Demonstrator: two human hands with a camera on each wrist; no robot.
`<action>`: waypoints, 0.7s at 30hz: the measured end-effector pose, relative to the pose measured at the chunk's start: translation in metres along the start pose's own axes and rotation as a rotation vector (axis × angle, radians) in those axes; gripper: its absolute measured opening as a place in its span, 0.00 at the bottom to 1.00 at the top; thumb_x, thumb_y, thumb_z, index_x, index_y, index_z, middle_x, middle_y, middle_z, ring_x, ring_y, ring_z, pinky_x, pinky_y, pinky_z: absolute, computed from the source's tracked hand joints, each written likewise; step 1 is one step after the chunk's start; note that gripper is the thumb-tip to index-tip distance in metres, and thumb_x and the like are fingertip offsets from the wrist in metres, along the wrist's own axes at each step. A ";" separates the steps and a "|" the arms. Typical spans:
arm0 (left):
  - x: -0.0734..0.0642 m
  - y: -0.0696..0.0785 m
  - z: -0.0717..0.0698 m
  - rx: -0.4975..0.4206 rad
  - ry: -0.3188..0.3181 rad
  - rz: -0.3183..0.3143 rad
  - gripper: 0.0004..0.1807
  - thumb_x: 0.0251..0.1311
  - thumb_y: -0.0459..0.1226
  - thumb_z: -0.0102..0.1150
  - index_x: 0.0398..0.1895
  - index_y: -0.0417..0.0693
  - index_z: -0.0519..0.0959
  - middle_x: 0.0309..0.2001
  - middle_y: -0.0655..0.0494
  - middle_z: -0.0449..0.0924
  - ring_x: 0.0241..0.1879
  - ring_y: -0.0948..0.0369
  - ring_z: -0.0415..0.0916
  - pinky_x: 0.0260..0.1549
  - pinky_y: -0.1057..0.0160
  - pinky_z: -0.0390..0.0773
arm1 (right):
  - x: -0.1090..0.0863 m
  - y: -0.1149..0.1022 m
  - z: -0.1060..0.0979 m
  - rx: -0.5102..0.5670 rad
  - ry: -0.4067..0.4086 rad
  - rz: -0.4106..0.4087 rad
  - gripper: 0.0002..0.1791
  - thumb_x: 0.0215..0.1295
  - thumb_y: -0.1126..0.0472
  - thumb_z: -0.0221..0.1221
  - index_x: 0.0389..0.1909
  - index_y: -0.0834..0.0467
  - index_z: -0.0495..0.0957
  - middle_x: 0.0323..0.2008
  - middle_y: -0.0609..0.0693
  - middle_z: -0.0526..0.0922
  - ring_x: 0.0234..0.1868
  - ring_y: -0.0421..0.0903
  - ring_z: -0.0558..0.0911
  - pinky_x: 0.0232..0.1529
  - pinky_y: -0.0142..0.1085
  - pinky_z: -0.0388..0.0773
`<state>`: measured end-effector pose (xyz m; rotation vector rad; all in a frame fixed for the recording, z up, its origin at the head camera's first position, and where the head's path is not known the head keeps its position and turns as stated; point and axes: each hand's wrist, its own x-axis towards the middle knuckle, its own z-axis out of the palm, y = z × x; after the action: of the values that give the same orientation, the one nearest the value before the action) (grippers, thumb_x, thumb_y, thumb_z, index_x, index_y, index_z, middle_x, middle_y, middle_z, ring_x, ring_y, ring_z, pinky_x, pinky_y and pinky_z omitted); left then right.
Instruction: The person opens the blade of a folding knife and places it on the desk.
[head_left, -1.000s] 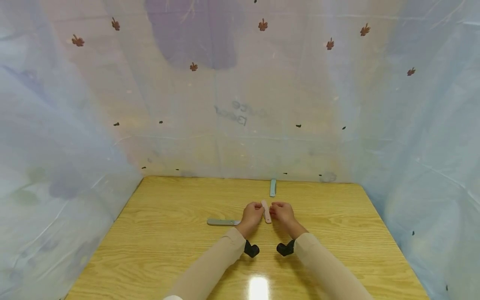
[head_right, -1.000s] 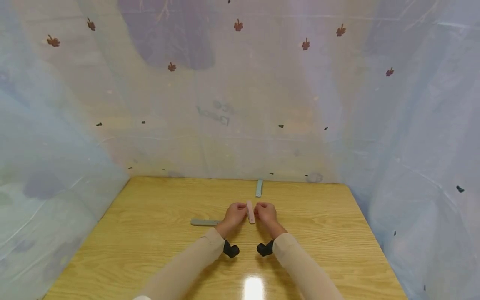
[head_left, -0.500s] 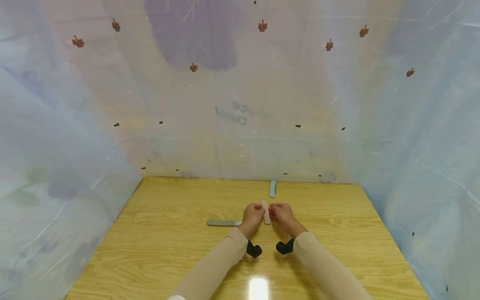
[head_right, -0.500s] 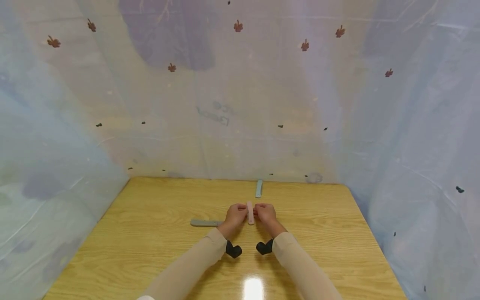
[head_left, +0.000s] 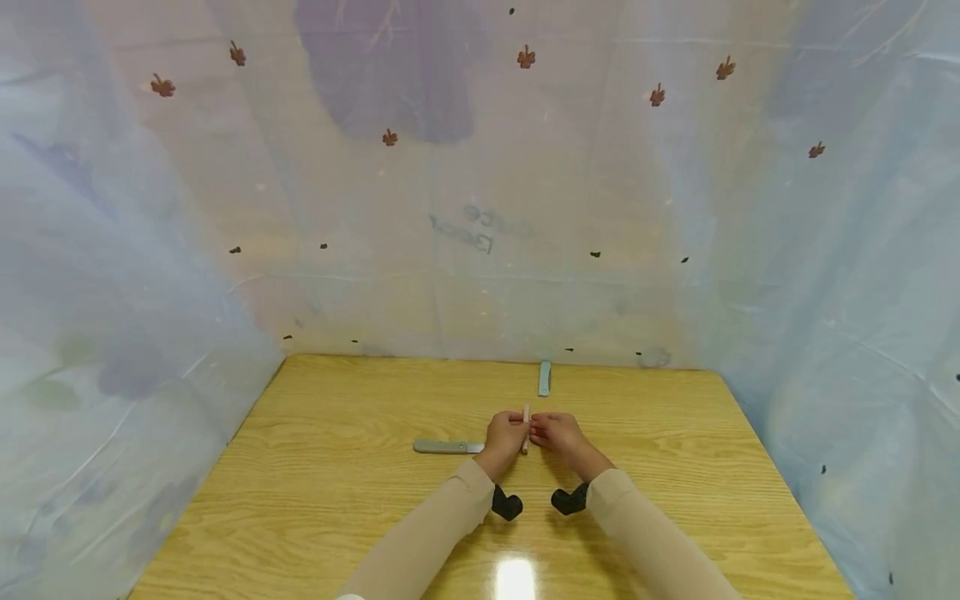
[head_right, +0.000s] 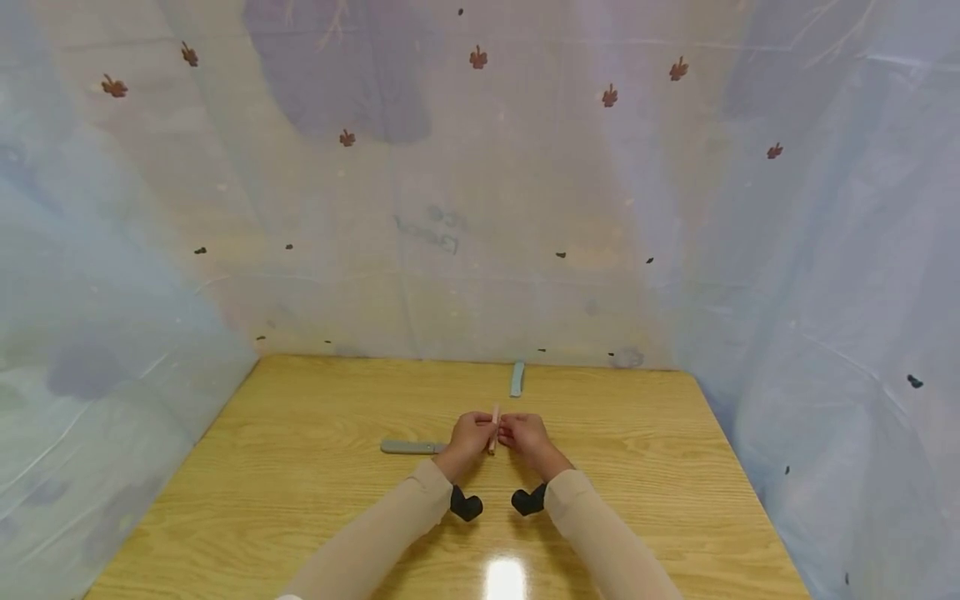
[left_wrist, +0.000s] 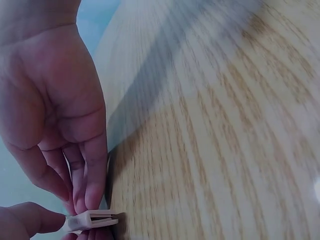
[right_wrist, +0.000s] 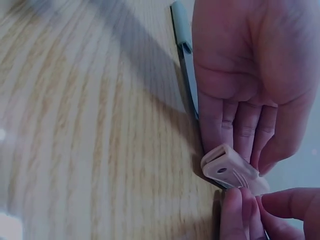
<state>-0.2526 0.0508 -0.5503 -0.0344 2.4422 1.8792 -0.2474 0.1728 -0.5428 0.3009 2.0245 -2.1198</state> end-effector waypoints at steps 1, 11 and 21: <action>0.000 0.000 0.000 -0.004 0.001 0.002 0.12 0.55 0.28 0.57 0.41 0.28 0.77 0.34 0.45 0.81 0.34 0.57 0.78 0.31 0.64 0.79 | 0.000 0.001 0.000 -0.003 -0.003 -0.008 0.18 0.70 0.69 0.45 0.55 0.78 0.67 0.43 0.64 0.79 0.37 0.44 0.81 0.47 0.40 0.77; -0.001 0.002 -0.002 -0.014 0.016 0.008 0.13 0.53 0.27 0.58 0.41 0.27 0.77 0.35 0.44 0.80 0.34 0.56 0.78 0.31 0.64 0.80 | 0.000 0.003 -0.001 -0.022 -0.022 -0.029 0.16 0.69 0.71 0.45 0.52 0.77 0.70 0.38 0.61 0.80 0.38 0.46 0.81 0.45 0.40 0.78; -0.004 -0.003 -0.006 -0.120 -0.018 -0.022 0.15 0.55 0.29 0.58 0.45 0.28 0.76 0.38 0.45 0.80 0.37 0.57 0.78 0.33 0.64 0.80 | -0.007 0.004 -0.001 0.001 0.016 -0.079 0.17 0.69 0.69 0.47 0.53 0.77 0.69 0.41 0.62 0.80 0.40 0.49 0.81 0.46 0.42 0.78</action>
<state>-0.2490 0.0444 -0.5519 -0.0488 2.3053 2.0051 -0.2393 0.1737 -0.5447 0.2422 2.0772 -2.1711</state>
